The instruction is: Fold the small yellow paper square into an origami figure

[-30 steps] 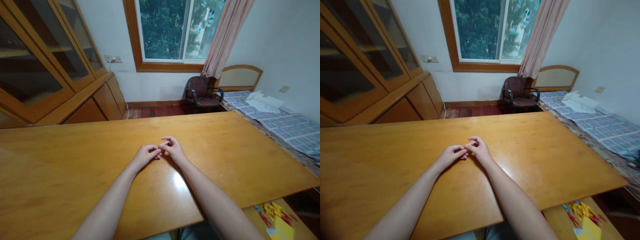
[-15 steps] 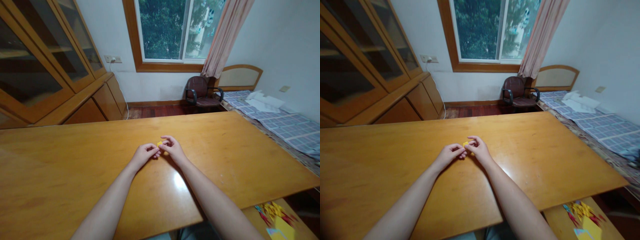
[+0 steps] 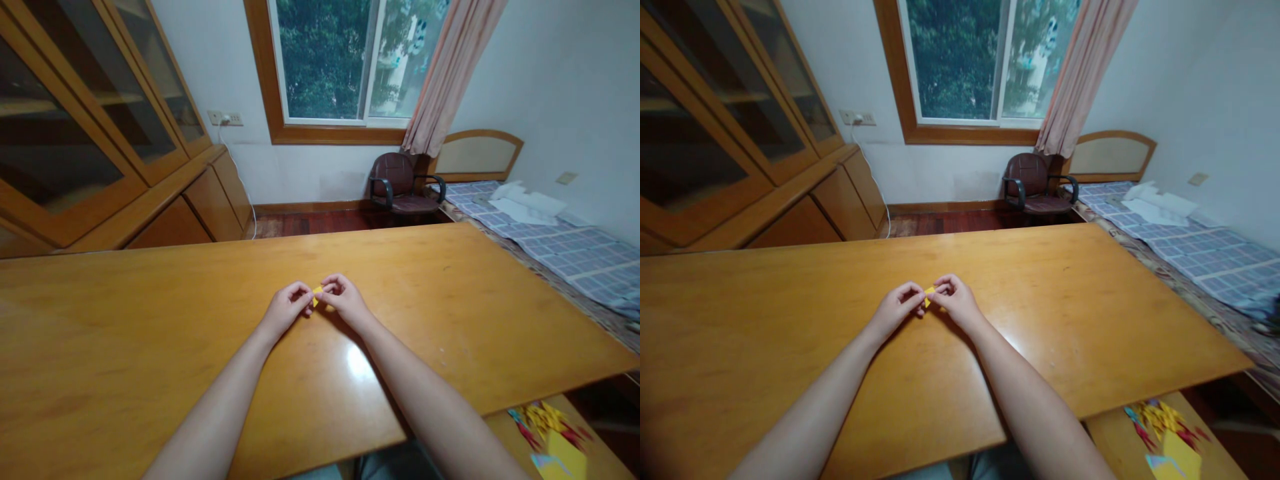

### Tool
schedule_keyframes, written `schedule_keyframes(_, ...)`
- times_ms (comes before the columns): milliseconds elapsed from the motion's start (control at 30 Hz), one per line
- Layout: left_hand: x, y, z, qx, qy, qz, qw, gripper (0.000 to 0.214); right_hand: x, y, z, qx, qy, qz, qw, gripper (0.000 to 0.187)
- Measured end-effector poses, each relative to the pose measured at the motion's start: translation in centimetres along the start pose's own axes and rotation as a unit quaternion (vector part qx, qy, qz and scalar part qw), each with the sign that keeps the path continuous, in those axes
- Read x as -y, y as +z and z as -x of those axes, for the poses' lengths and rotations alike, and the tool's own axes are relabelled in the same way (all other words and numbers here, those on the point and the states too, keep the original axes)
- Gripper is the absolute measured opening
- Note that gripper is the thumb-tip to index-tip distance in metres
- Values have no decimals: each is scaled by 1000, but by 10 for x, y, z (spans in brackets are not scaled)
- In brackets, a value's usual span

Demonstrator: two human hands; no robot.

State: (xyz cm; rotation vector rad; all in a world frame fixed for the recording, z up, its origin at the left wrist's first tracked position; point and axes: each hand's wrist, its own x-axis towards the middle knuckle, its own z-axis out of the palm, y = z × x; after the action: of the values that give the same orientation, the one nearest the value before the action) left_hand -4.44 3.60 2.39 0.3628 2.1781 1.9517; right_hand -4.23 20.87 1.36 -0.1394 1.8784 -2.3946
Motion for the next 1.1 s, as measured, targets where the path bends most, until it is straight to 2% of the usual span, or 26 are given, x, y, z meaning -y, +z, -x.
schedule_keyframes(267, 3, 1, 0, 2, -9, 8, 1000, 28, 3, 1, 2, 3, 19, 10, 1000, 38)
schedule_keyframes(567, 6, 0, -1, -12, -4, 14, 1000, 30, 2, 1, 1, 4, 1, 3, 1000, 37)
schedule_keyframes(667, 6, 0, -2, -3, -17, 21, 1000, 32, 3, 0, 1, -7, -2, 3, 1000, 35)
schedule_keyframes(900, 9, -3, -3, 64, -49, 5, 997, 34, 4, -3, 0, -25, -17, -10, 1000, 33)
schedule_keyframes(1100, 10, -1, -3, 48, -35, 9, 998, 33, 2, -3, 0, -25, -18, -13, 999, 33)
